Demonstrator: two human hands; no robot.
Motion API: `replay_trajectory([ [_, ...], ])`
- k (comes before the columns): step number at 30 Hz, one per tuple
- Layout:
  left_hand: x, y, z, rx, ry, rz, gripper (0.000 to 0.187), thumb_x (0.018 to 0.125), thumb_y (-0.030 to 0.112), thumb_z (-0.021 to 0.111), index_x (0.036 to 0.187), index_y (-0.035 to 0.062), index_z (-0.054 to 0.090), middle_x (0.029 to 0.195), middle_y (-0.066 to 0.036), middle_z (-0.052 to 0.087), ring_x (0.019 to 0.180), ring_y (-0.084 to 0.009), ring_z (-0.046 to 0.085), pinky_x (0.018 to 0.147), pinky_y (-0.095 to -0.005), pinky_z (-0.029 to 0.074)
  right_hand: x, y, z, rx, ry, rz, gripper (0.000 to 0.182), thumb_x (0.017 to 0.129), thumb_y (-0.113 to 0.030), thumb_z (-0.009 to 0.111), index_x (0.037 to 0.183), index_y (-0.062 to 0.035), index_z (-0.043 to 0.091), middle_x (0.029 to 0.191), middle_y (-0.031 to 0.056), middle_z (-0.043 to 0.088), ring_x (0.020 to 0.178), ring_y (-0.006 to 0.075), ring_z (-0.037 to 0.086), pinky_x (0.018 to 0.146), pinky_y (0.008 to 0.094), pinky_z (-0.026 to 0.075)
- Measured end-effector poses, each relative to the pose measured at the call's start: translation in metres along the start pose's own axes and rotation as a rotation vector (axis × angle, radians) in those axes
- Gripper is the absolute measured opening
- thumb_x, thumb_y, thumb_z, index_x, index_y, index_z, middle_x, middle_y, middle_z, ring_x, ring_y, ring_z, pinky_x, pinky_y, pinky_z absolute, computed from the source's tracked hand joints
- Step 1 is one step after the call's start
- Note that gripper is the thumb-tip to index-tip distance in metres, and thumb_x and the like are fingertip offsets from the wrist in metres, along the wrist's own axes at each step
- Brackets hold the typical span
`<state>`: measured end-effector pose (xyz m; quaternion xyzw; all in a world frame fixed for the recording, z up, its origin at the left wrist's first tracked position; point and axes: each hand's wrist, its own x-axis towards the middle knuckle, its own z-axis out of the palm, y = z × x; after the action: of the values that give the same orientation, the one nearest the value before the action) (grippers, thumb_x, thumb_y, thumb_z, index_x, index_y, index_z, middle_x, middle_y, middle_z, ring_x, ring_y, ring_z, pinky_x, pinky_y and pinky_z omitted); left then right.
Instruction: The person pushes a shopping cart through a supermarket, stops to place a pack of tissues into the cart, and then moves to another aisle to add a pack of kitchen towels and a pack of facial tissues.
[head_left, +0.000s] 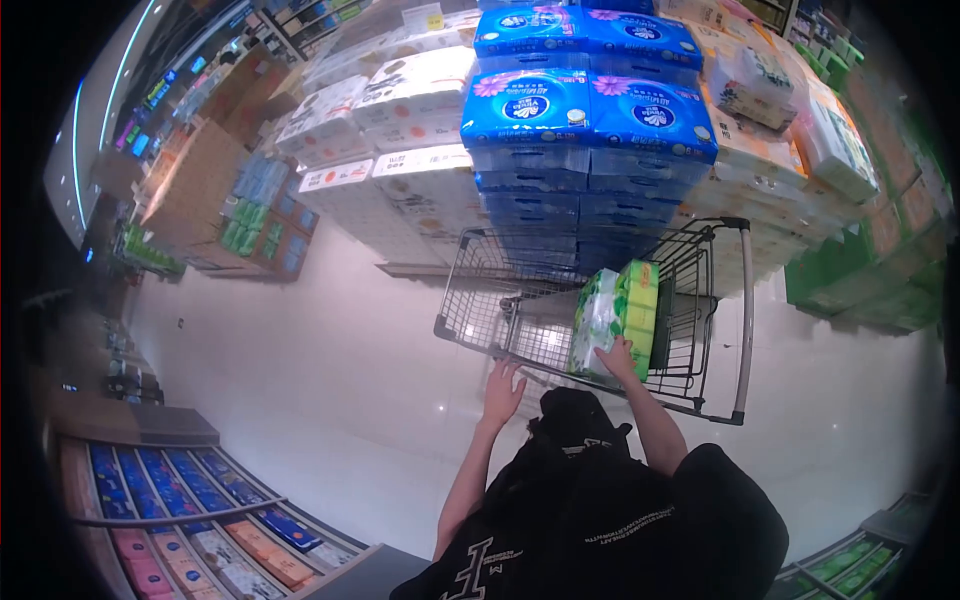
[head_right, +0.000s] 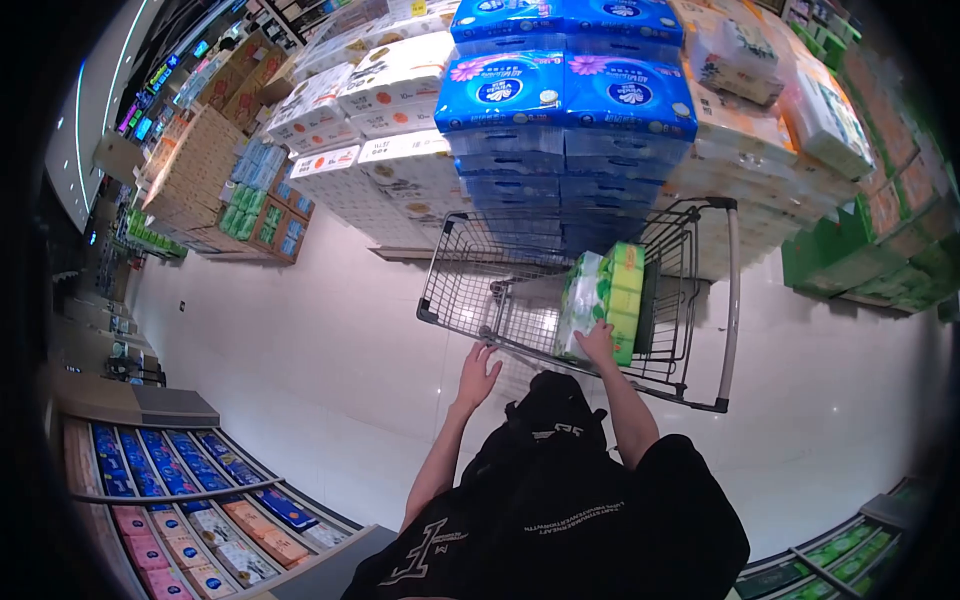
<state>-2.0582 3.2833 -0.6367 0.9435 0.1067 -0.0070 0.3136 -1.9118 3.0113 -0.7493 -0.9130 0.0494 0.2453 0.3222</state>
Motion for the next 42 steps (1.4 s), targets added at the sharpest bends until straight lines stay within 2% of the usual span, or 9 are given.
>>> replay_trajectory([
  [8,0.074,-0.017,0.022,-0.349,-0.266,-0.029,0.042,0.094,0.029,0.063,0.128,0.0042,0.058,0.129,-0.021,0.058,0.125,-0.0369,0.053,0.106,-0.04,0.041,0.033,-0.024,0.042,-0.035,0.065,0.28,0.099,0.072,-0.035,0.083,0.142,0.0006,0.023,0.14,0.0262,0.033,0.126,0.0463,0.043,0.102,0.0497,0.044],
  [14,0.121,-0.022,0.041,-0.502,-0.568,-0.361,0.049,0.095,0.033,0.061,0.134,0.0041,0.055,0.128,-0.018,0.06,0.115,-0.0272,0.06,0.098,-0.0373,0.046,0.028,-0.032,0.041,-0.042,0.02,0.437,0.097,0.075,-0.033,0.078,0.147,-0.0034,0.02,0.142,0.0259,0.031,0.126,0.0483,0.042,0.103,0.0516,0.042],
  [20,0.154,-0.064,0.073,-0.573,-0.721,-0.255,0.054,0.096,0.039,0.06,0.136,0.0049,0.052,0.12,-0.015,0.064,0.108,-0.0209,0.06,0.095,-0.0327,0.046,0.04,-0.027,0.058,-0.298,0.214,0.339,0.038,0.089,-0.019,0.061,0.122,-0.0014,0.051,0.13,0.022,0.049,0.107,0.0433,0.06,0.084,0.0481,0.054],
  [22,0.165,-0.068,0.069,-0.557,-0.837,-0.265,0.054,0.096,0.039,0.06,0.136,0.0046,0.052,0.12,-0.014,0.064,0.108,-0.0205,0.06,0.095,-0.0326,0.045,0.048,-0.027,0.055,-0.269,0.22,0.282,0.018,0.092,-0.015,0.055,0.105,-0.004,0.06,0.107,0.0191,0.065,0.091,0.0399,0.067,0.074,0.048,0.055],
  [25,0.184,-0.074,0.052,-0.614,-0.923,-0.264,0.053,0.096,0.038,0.061,0.135,0.0028,0.053,0.117,-0.011,0.064,0.107,-0.0177,0.059,0.094,-0.0313,0.046,0.052,-0.037,0.053,-0.226,0.21,0.305,0.015,0.093,-0.017,0.054,0.102,-0.0078,0.062,0.088,0.0183,0.069,0.082,0.0386,0.069,0.071,0.0504,0.054],
  [30,0.218,-0.098,0.036,-0.63,-1.096,-0.318,0.054,0.097,0.043,0.058,0.14,0.0109,0.05,0.125,-0.008,0.061,0.113,-0.018,0.058,0.091,-0.0333,0.043,0.04,-0.107,0.023,-0.225,0.24,0.266,0.017,0.095,-0.022,0.051,0.096,-0.008,0.061,0.088,0.0205,0.069,0.085,0.04,0.067,0.07,0.0527,0.051],
  [31,0.222,-0.095,0.032,-0.659,-1.061,-0.388,0.049,0.099,0.034,0.057,0.136,0.0028,0.053,0.117,-0.009,0.064,0.102,-0.0157,0.058,0.091,-0.0293,0.046,0.037,-0.128,0.02,-0.176,0.251,0.285,0.015,0.095,-0.021,0.053,0.094,-0.0077,0.061,0.091,0.0192,0.068,0.088,0.04,0.066,0.071,0.0522,0.051],
  [36,0.252,-0.107,0.011,-0.686,-1.076,-0.453,0.067,0.092,0.05,0.058,0.142,0.0074,0.045,0.131,-0.008,0.056,0.116,-0.0225,0.052,0.086,-0.0376,0.045,0.018,-0.199,0.019,-0.127,0.315,0.242,0.012,0.094,-0.018,0.055,0.092,-0.0075,0.06,0.096,0.0169,0.067,0.092,0.0413,0.062,0.074,0.052,0.048],
  [42,0.296,-0.098,-0.035,-0.948,-0.847,-0.607,0.097,0.087,0.067,0.056,0.155,0.0133,0.012,0.156,-0.015,0.025,0.144,-0.0329,0.023,0.112,-0.0574,0.024,-0.044,-0.277,-0.034,-0.17,0.5,0.015,0.006,0.09,-0.015,0.058,0.09,-0.0098,0.061,0.087,0.01,0.062,0.084,0.0343,0.063,0.068,0.046,0.05],
])
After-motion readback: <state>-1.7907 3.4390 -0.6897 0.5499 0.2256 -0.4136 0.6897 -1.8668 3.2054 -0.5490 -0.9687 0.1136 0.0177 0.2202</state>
